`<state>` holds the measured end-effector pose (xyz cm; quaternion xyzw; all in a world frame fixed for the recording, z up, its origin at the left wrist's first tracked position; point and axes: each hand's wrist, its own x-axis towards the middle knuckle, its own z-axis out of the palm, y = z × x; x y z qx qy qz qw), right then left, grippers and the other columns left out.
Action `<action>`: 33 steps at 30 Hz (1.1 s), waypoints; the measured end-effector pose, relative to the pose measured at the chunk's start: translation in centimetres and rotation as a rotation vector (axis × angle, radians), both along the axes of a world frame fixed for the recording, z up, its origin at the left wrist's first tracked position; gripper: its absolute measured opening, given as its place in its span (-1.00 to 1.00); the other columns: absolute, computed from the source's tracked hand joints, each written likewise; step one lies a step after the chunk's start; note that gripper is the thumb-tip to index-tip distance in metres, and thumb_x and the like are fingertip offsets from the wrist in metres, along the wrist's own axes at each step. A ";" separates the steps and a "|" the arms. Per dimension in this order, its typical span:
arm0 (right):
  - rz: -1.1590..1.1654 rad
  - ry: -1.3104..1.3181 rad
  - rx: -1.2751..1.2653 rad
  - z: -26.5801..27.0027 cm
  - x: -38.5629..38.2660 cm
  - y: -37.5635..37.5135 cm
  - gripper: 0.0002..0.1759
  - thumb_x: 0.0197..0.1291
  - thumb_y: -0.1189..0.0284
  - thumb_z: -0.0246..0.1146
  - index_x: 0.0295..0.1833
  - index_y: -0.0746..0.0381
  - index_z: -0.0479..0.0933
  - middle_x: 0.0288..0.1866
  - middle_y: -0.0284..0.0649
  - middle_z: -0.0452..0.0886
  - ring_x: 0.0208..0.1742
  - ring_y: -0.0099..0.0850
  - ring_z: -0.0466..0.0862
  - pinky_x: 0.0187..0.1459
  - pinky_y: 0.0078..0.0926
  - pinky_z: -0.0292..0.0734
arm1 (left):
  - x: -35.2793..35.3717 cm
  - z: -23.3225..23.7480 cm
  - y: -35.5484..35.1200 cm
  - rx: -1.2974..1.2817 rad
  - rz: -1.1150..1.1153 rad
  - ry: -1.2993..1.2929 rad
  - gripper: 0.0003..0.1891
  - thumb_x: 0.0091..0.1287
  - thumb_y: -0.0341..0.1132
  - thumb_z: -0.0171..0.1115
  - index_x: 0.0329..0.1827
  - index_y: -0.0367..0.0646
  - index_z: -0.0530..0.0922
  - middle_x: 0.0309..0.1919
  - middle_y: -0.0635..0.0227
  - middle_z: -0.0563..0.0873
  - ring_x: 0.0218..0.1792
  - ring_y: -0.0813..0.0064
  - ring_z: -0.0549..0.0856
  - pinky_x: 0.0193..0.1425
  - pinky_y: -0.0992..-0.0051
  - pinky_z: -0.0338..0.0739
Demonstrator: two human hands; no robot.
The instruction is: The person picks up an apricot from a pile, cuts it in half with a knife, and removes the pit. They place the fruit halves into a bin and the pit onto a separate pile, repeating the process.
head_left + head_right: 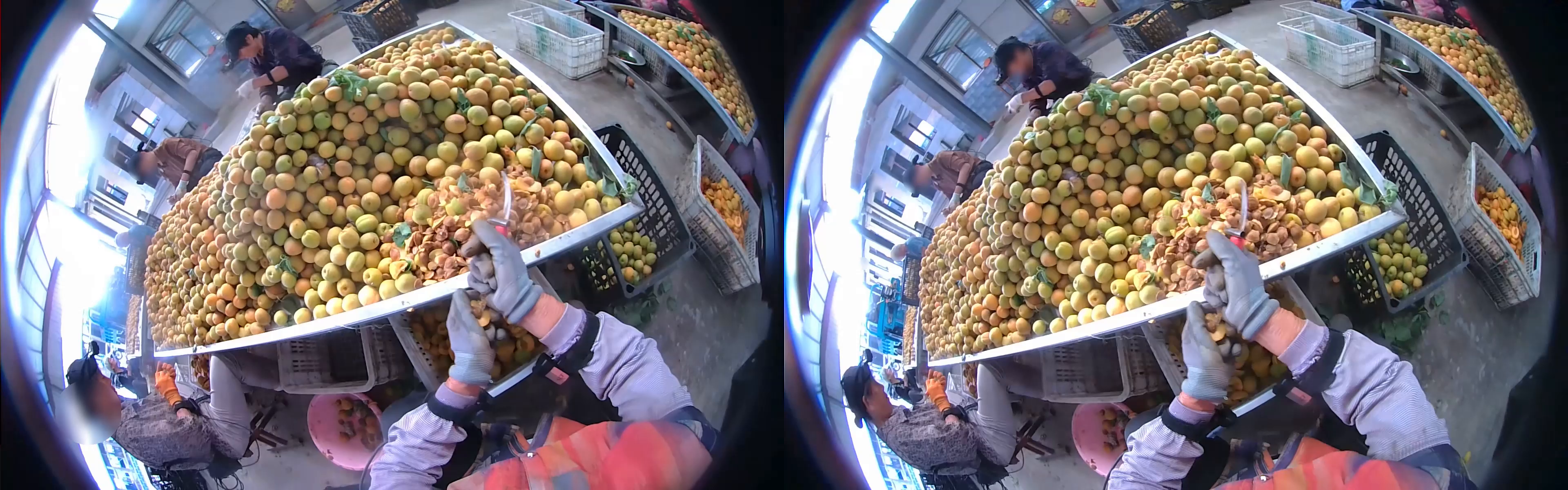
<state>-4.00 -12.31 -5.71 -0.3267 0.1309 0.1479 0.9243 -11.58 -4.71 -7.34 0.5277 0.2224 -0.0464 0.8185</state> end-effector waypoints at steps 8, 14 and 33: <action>0.038 0.057 0.135 -0.1 0.1 0.6 -0.52 0.21 0.02 0.17 -0.42 0.26 0.46 -0.85 -0.48 0.16 -0.87 -0.64 0.09 -0.79 -0.64 0.00 | 0.8 1.0 1.2 -0.248 -0.005 0.214 -0.65 0.40 0.12 -0.07 -0.30 0.06 0.43 -0.66 0.59 0.48 -0.73 0.71 0.43 -0.75 0.69 0.23; 0.014 -0.058 -0.111 1.6 -1.0 0.5 -0.52 0.25 0.12 0.17 -0.51 0.31 0.49 -0.88 -0.42 0.23 -0.91 -0.63 0.16 -0.84 -0.65 0.05 | 0.9 -3.1 1.5 1.029 -0.088 -0.728 -0.59 0.47 0.02 -0.22 -0.16 -0.16 0.40 -0.41 0.37 0.51 -0.58 0.66 0.50 -0.64 0.66 0.39; -0.023 0.220 0.343 -0.2 0.5 -1.0 -0.59 0.25 0.09 0.17 -0.39 0.23 0.42 -0.81 -0.49 0.14 -0.84 -0.63 0.10 -0.74 -0.67 0.02 | 0.2 0.7 0.3 -0.037 -0.093 -0.050 -0.63 0.43 0.08 -0.13 -0.21 -0.05 0.38 -0.63 0.47 0.47 -0.70 0.63 0.44 -0.69 0.68 0.32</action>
